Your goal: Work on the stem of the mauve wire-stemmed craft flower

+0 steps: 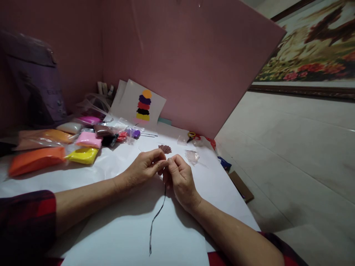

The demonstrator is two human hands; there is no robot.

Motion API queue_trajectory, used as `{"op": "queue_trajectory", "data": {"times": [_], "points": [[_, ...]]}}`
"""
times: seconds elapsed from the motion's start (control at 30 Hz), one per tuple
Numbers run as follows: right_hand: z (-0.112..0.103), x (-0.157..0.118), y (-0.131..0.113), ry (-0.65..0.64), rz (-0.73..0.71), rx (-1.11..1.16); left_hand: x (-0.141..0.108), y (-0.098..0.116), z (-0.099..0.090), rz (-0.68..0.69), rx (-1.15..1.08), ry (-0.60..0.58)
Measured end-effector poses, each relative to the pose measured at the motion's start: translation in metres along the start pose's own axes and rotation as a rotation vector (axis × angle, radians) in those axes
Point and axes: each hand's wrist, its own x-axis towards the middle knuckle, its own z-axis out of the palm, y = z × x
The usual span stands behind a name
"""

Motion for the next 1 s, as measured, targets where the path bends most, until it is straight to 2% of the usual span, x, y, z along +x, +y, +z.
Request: {"op": "queue_trajectory", "data": {"times": [0.17,0.53,0.73,0.87,1.0], "points": [[-0.001,0.001,0.000,0.006,0.015,0.004,0.000,0.004,0.000,-0.028,-0.015,-0.003],[0.000,0.004,-0.001,0.032,0.065,0.027,-0.002,-0.013,0.006,0.013,-0.019,0.005],[0.000,0.004,-0.002,0.027,0.078,0.039,-0.003,-0.009,0.005,0.026,0.013,0.020],[0.000,0.004,-0.002,0.060,0.037,0.017,-0.003,-0.005,0.004,0.037,0.048,0.014],[0.001,0.002,-0.002,0.058,0.028,0.025,-0.003,0.000,0.002,0.002,0.049,0.005]]}}
